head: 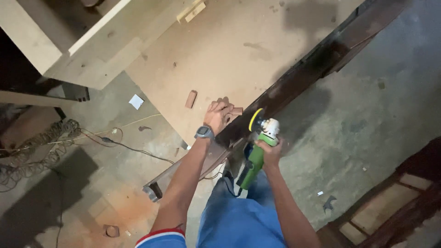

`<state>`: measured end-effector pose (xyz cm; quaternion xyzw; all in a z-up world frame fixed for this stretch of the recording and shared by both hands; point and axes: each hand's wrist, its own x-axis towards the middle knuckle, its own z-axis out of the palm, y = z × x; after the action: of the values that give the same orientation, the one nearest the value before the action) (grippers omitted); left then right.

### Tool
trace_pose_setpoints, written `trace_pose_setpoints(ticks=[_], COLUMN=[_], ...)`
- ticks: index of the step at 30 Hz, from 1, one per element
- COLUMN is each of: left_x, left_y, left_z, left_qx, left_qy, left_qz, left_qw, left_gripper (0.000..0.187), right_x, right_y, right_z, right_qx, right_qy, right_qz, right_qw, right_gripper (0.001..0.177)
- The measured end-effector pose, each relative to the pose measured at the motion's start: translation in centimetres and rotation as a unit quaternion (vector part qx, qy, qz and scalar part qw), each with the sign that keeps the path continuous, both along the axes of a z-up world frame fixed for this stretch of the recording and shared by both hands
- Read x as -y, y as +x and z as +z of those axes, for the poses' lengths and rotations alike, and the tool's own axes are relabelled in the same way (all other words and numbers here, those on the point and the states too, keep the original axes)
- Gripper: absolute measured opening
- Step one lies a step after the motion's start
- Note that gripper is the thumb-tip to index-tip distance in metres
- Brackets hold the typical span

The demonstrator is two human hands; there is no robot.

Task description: The person uses a green electric sander to smooth the edge of a dark wooden furniture piece. They then kneel and use a small sanding block by hand to sand the front panel of the furniture.

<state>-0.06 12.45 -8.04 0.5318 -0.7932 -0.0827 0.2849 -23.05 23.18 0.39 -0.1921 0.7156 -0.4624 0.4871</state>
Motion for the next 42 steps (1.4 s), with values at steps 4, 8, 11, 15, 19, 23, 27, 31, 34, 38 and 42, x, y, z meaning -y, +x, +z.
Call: trace_pose_setpoints(ticks=[4,8,11,15,19,23,27,31,34,38,42], left_x=[-0.1,0.0,-0.5,-0.5,-0.8,-0.5,-0.5,-0.3,-0.3,-0.1,-0.2], left_y=[0.7,0.8,1.0,1.0,1.6,1.8,1.6,1.8,1.7,1.8,1.3], left_z=[-2.3,-0.2,4.4,2.4,3.0,2.5,3.5,2.7,2.8,2.4,5.1], left_qx=[0.002,-0.009,0.009,0.010,0.035,0.066,0.073,0.065,0.056,0.074,0.072], left_qy=[0.015,0.038,0.024,0.038,0.054,0.074,0.100,0.088,0.082,0.081,0.098], left_qz=[-0.018,-0.041,-0.076,-0.084,-0.091,-0.108,-0.110,-0.123,-0.124,-0.123,-0.126], left_qw=[1.000,0.998,0.997,0.996,0.994,0.989,0.986,0.986,0.987,0.986,0.985], left_gripper=[0.030,0.029,0.023,0.034,0.032,0.031,0.023,0.027,0.024,0.020,0.029], right_x=[-1.4,-1.3,-1.2,-1.7,-2.2,-2.4,-1.8,-1.5,-1.2,-1.0,-1.2], right_y=[1.6,2.5,1.8,0.9,0.9,0.3,-0.1,-0.9,-1.1,-1.5,-0.8], right_z=[-1.9,1.0,0.0,-0.8,-1.7,-4.8,-3.6,-4.5,-4.7,-5.2,-3.3], right_qx=[-0.001,-0.004,-0.007,0.007,0.011,0.027,0.038,0.069,0.067,0.043,0.016], right_qy=[0.007,0.036,0.043,0.049,0.066,0.029,0.016,0.009,0.022,0.041,0.049], right_qz=[0.007,0.025,0.037,0.031,0.043,0.035,0.052,0.064,0.073,0.100,0.100], right_qw=[1.000,0.999,0.998,0.998,0.997,0.999,0.998,0.996,0.995,0.993,0.994], right_gripper=[0.095,0.095,0.096,0.096,0.096,0.097,0.090,0.094,0.095,0.096,0.101])
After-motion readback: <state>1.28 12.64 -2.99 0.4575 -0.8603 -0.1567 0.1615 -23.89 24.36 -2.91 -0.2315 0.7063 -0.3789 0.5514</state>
